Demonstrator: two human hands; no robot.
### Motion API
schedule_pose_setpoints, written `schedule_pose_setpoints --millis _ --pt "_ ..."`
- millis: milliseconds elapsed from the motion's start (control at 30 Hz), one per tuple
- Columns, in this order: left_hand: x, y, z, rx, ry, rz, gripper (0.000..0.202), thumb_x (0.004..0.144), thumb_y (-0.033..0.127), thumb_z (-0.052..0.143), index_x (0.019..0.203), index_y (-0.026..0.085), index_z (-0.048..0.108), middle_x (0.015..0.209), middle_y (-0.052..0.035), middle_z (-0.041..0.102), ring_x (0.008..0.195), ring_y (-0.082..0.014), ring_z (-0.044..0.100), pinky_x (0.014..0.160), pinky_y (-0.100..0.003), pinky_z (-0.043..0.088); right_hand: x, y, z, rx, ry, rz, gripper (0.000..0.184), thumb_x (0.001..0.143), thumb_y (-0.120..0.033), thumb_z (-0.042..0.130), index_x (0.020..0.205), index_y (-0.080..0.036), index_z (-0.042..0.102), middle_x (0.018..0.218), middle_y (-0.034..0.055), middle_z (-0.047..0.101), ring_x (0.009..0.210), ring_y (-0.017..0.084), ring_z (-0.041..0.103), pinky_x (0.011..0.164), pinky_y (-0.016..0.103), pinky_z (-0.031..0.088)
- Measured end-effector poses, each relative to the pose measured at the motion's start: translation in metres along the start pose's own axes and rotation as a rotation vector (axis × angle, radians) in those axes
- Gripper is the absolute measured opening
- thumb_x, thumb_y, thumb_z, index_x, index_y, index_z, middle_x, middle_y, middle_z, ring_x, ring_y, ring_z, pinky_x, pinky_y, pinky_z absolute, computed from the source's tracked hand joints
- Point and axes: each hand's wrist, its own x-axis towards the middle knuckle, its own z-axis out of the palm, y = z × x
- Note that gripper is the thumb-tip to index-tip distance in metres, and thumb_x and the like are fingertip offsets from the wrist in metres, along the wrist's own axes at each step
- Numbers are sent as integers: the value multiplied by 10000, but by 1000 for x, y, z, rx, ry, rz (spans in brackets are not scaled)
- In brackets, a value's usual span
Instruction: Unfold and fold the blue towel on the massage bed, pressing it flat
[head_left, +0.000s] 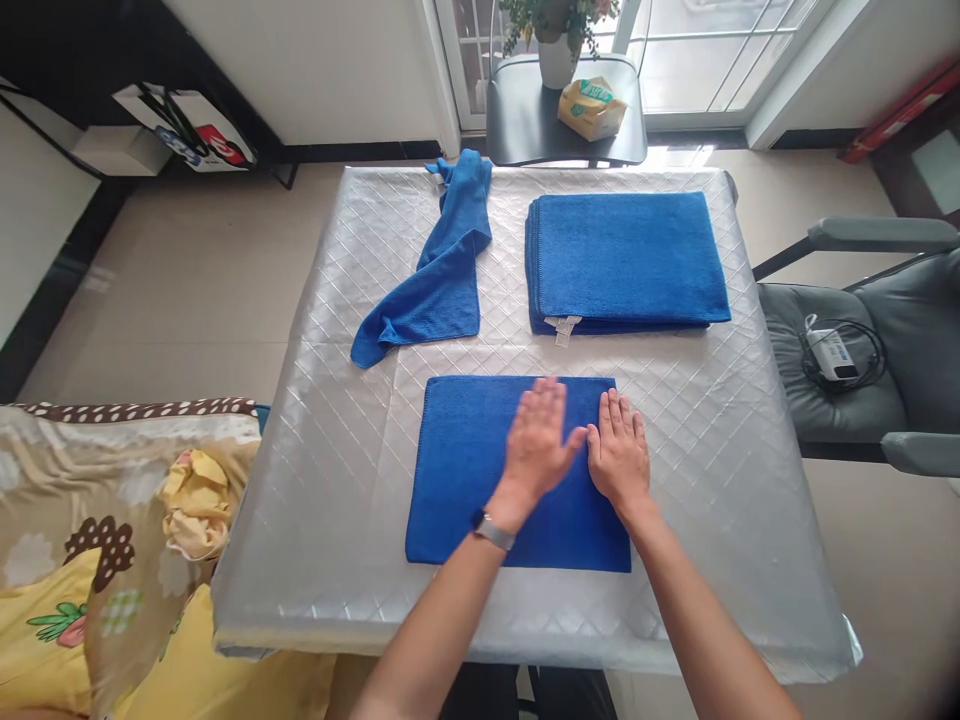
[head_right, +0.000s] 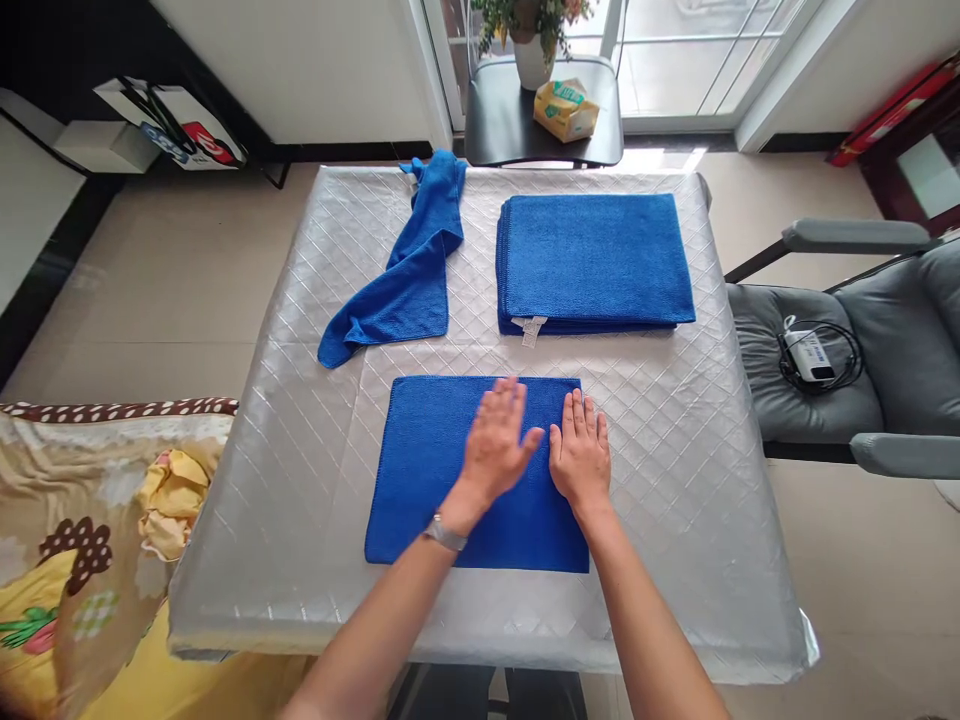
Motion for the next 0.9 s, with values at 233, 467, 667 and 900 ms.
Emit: schedule_pose_setpoints --millis 233,467,667,900 --pt "18 35 32 -14 -87 112 708 1052 538 279 1591 81 318 1672 -121 299 1577 -223 189 1304 -416 198 -2 4 1 -36 -11 -52 688 1046 -281 320 1653 -153 23 1700 108 220 1587 250 133 1280 493 191" --pt "-10 -36 0 100 -90 -56 736 1043 568 278 1629 128 215 1687 -102 254 1581 -236 176 1301 -464 185 1 -2 -3 -2 23 -1 660 1069 -327 282 1650 -163 15 1689 102 256 1571 242 209 1278 491 207" --pt "-35 -117 -32 149 -8 -290 765 1035 578 286 1631 106 200 1697 -156 217 1583 -286 170 1293 -521 162 0 -1 -1 -15 12 12 641 1076 -340 249 1651 -185 12 1690 87 257 1570 240 211 1277 489 204" --pt "-47 -144 -38 136 33 -314 781 1031 596 291 1635 114 178 1708 -156 184 1589 -297 137 1283 -528 181 6 -3 -8 -62 -24 9 631 1075 -362 255 1652 -149 116 1689 92 266 1566 256 225 1274 483 211"
